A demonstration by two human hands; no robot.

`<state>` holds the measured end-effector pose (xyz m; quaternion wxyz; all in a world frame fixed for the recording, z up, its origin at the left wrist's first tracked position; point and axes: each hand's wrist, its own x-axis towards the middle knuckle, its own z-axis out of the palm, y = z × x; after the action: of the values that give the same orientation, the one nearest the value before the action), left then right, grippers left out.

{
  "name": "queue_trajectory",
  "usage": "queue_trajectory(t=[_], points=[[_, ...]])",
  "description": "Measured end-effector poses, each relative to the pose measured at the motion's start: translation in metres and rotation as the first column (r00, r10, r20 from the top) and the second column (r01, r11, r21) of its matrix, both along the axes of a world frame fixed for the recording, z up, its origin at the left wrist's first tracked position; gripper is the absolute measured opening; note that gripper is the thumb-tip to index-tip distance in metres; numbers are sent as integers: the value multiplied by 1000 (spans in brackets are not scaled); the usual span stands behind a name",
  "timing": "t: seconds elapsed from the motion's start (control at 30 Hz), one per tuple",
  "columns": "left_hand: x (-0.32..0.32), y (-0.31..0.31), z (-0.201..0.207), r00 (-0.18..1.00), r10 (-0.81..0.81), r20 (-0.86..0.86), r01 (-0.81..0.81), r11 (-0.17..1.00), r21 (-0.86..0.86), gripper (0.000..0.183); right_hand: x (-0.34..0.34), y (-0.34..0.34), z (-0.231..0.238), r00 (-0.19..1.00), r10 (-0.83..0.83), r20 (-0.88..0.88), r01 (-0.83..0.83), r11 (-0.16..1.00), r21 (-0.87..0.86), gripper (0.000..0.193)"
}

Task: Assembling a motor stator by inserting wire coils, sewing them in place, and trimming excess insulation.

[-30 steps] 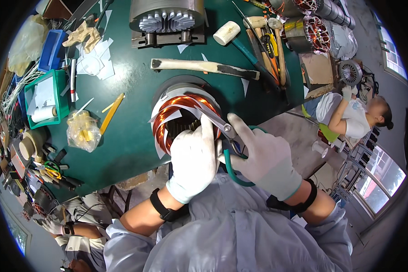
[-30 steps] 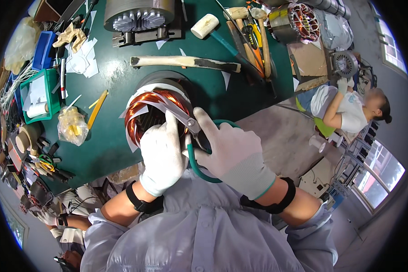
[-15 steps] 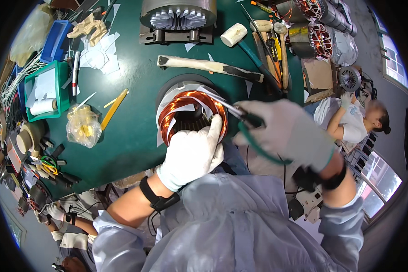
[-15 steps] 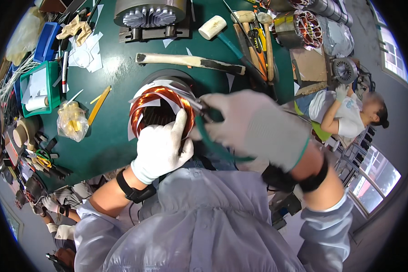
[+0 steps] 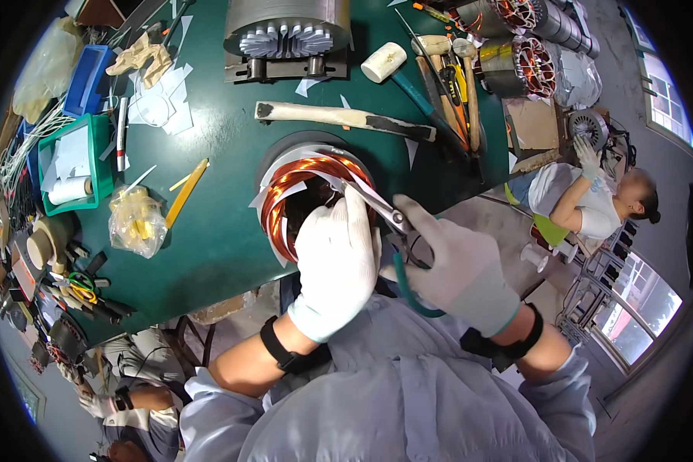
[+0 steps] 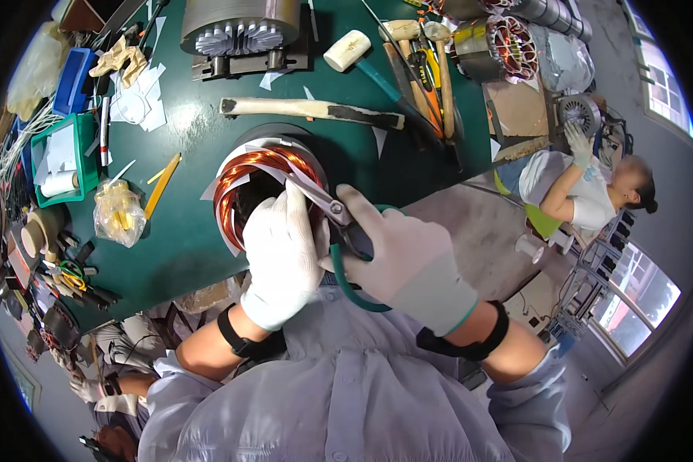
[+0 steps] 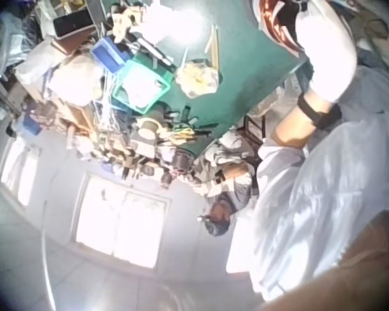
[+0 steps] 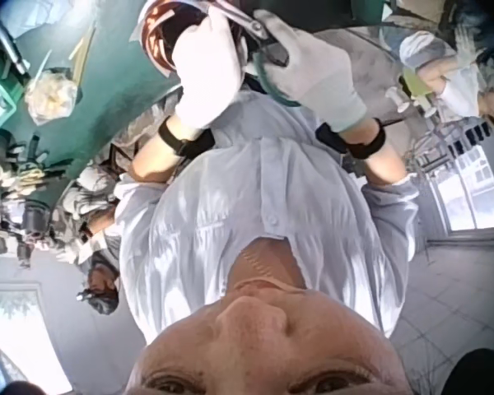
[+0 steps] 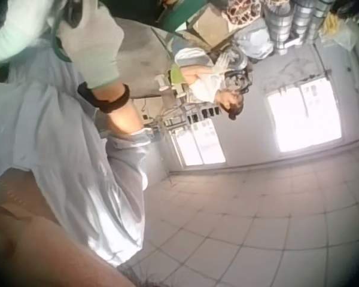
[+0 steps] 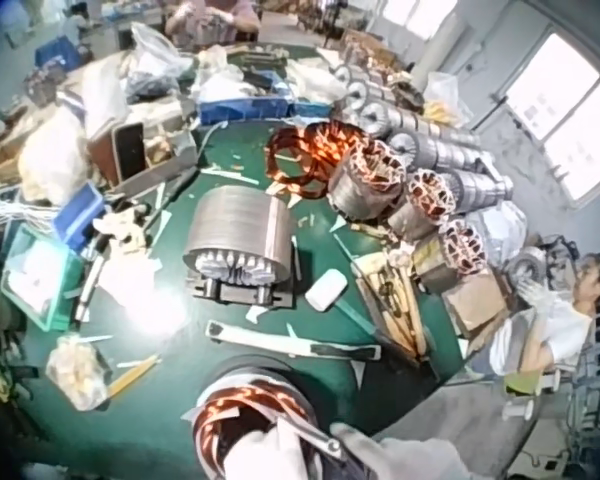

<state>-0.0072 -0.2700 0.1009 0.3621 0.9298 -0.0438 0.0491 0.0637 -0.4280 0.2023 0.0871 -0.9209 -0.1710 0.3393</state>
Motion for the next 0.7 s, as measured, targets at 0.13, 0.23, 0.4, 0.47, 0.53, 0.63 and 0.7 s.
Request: queue_trajectory(t=[0.13, 0.23, 0.4, 0.47, 0.53, 0.63, 0.7], points=[[2, 2, 0, 994, -47, -96, 46, 999, -12, 64, -7, 3, -9, 999, -5, 32, 9, 994, -108, 84], [2, 3, -6, 997, -67, -48, 68, 997, 28, 63, -14, 2, -13, 999, -46, 8, 47, 994, -98, 81], [10, 9, -2, 984, -134, -115, 132, 991, -21, 63, 5, -1, -10, 1000, -6, -21, 5, 999, -32, 73], [8, 13, -8, 988, -152, -27, 153, 988, 33, 59, 41, 3, -3, 990, 138, -30, -138, 990, 13, 67], [7, 21, -10, 975, -208, -71, 211, 977, 28, 59, 96, 13, -2, 926, 105, -361, -72, 992, 104, 56], [14, 32, -6, 939, -335, -77, 337, 941, 22, 57, 142, 21, -22, 794, 195, -576, -132, 980, 150, 50], [17, 40, -5, 905, -424, 45, 421, 905, 70, 57, 137, 24, -26, 820, 301, -487, -277, 953, 123, 52]])
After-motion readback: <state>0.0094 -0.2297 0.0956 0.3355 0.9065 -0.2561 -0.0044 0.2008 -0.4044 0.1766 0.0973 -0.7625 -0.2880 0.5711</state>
